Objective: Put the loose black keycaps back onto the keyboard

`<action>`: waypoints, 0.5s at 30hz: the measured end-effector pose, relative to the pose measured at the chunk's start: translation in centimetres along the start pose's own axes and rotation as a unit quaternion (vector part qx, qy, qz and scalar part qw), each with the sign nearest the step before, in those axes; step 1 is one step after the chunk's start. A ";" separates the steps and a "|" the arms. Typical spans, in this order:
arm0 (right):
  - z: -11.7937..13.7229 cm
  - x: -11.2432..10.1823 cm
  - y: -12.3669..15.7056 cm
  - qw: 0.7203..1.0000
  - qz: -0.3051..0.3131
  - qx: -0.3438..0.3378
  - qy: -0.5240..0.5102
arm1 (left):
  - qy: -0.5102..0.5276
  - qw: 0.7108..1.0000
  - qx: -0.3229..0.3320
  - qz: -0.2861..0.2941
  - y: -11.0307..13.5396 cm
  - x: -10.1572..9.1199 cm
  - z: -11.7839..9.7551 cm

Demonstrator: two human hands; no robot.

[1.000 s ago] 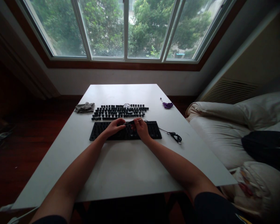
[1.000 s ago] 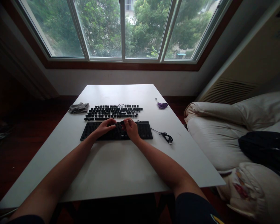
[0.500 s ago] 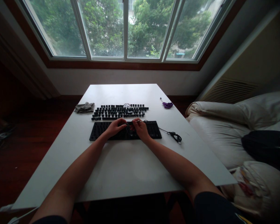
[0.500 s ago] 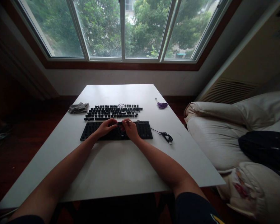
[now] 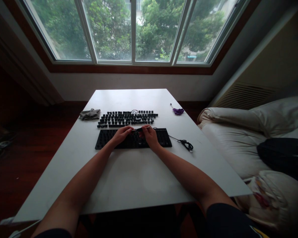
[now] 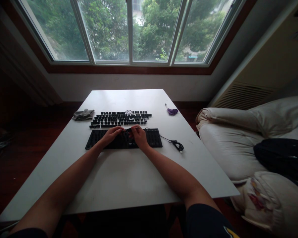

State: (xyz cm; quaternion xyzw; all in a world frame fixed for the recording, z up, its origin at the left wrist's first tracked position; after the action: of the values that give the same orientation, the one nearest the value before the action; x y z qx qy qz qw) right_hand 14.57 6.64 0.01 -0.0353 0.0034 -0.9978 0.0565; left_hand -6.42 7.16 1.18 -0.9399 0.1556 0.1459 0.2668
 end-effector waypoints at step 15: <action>0.1 0.1 0.2 0.999 0.037 0.001 -0.033 | 0.049 0.995 -0.024 -0.082 0.0 -0.5 0.2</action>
State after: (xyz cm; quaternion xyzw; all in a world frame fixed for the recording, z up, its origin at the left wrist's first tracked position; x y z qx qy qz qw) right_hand 14.49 6.43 0.13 -0.0676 0.0017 -0.9933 0.0935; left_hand -6.95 7.39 1.23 -0.9615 0.0874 0.0805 0.2477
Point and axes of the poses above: each hand's wrist, its own y-axis away from the middle knuckle, its own x-axis out of the palm, z = x × y, the point moved 1 cm from there along -y, towards the middle knuckle, and after that the axes turned 15 degrees about x, right-handed, at the moved point
